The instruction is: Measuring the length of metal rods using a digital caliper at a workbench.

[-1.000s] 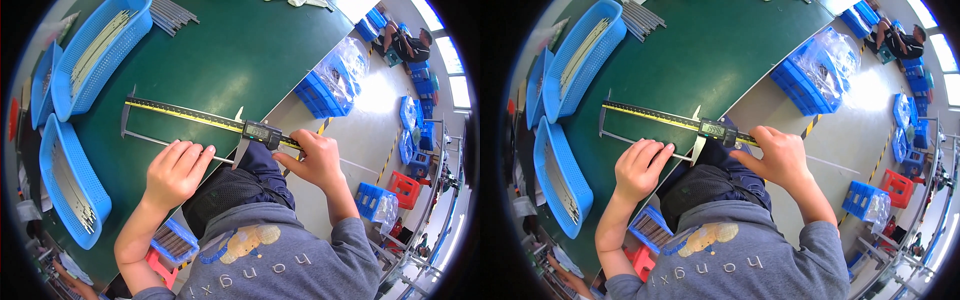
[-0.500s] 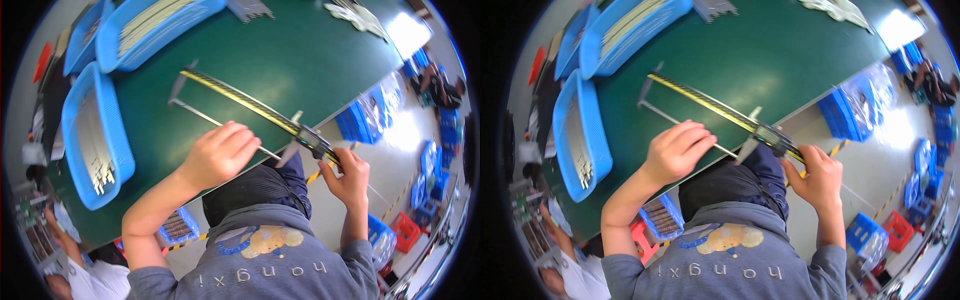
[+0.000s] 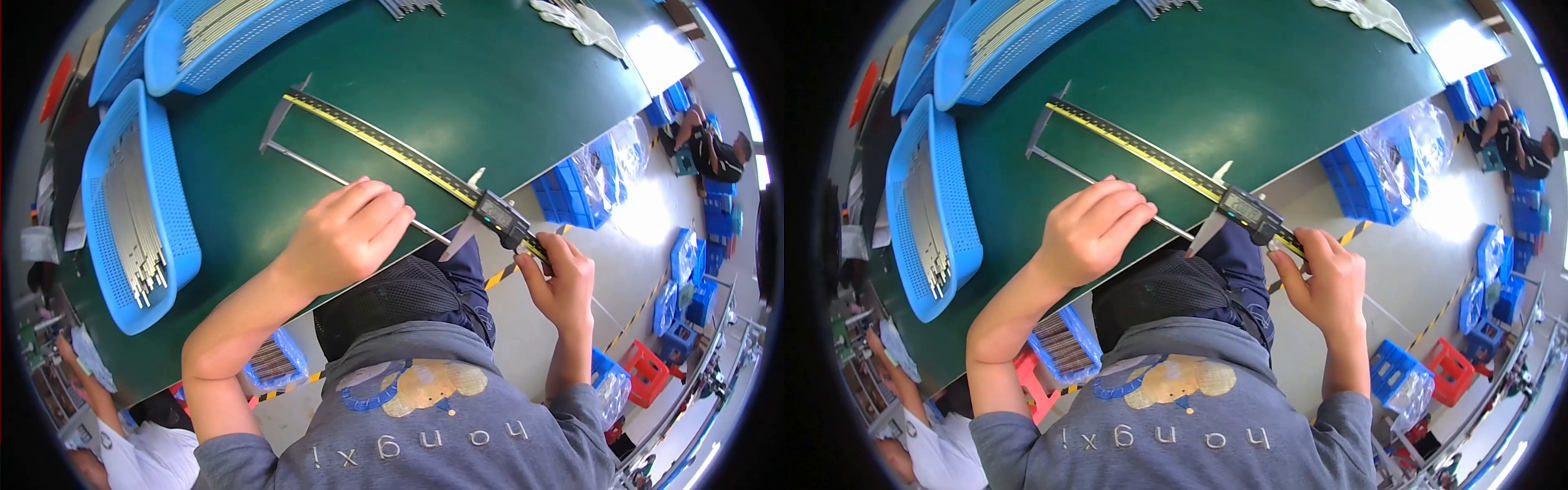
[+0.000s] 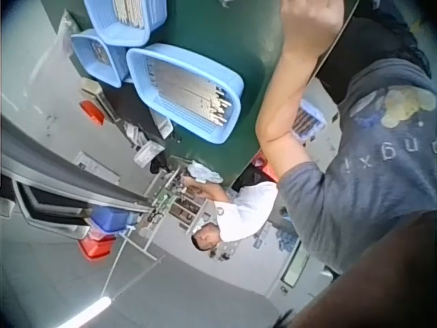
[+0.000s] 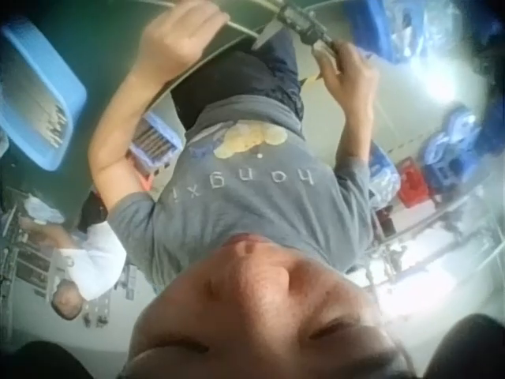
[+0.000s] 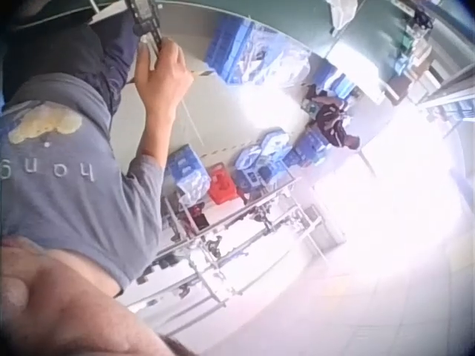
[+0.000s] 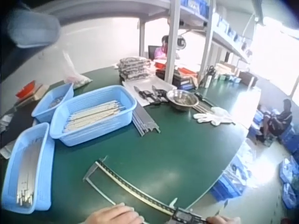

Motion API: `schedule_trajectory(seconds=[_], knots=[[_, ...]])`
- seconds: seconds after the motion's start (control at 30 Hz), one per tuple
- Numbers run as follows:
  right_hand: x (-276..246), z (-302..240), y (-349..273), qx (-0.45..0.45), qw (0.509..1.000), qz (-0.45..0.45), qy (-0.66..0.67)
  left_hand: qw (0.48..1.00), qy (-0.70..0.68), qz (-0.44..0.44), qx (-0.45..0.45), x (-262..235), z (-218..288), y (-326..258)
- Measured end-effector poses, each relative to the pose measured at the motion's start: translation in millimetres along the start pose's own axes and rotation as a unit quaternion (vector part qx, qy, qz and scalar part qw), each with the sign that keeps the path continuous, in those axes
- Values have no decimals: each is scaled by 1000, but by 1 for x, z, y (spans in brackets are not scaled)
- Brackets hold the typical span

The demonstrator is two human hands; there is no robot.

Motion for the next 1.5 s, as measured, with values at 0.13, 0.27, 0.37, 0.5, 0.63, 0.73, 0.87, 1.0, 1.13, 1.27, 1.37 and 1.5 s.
schedule_trajectory(seconds=[0.13, 0.27, 0.37, 0.5, 0.63, 0.73, 0.87, 1.0, 1.13, 1.27, 1.37, 1.5], knots=[[-2, -1, -1, -19, 999, 15, 20, 1000, 2, -2, -5, 1, -2, 1], [-1, 0, 0, -15, 1000, 9, -7, 1000, 1, -5, -4, 0, -2, 0], [-2, -1, 1, -15, 1000, 12, -6, 1000, 3, -5, -2, 0, -1, -2], [0, 0, -1, -15, 1000, 7, -14, 1000, -1, -9, -4, 0, 0, -5], [4, 4, -1, -5, 1000, 7, -19, 1000, -13, -11, -8, -1, 0, -6], [7, 4, -1, -5, 1000, 4, -24, 999, -14, -24, -23, 0, -3, -6], [3, 3, 1, -19, 999, 24, -16, 999, -35, -14, -19, 2, -7, -2], [1, 3, 6, -17, 1000, 17, -19, 998, -50, -15, -46, 0, -15, 2], [4, -9, 18, -33, 998, 25, -46, 997, -48, -20, -61, -7, -26, -4], [5, -18, 33, -59, 996, -6, -68, 999, -8, -7, -49, -30, -27, 2], [-2, -9, 46, -47, 996, -14, -79, 998, 20, 38, -42, -81, -38, 38], [17, -20, 65, -90, 995, -15, -46, 986, 154, 46, -35, -139, -102, 58]])
Point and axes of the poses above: each hand's wrist, its own y-axis towards the middle knuckle, its own x-axis out of the palm, z = x × y, the point moved 10 cm from there along y, towards the middle knuckle, and after that the axes turned 12 degrees about x, right-handed, at the moved point
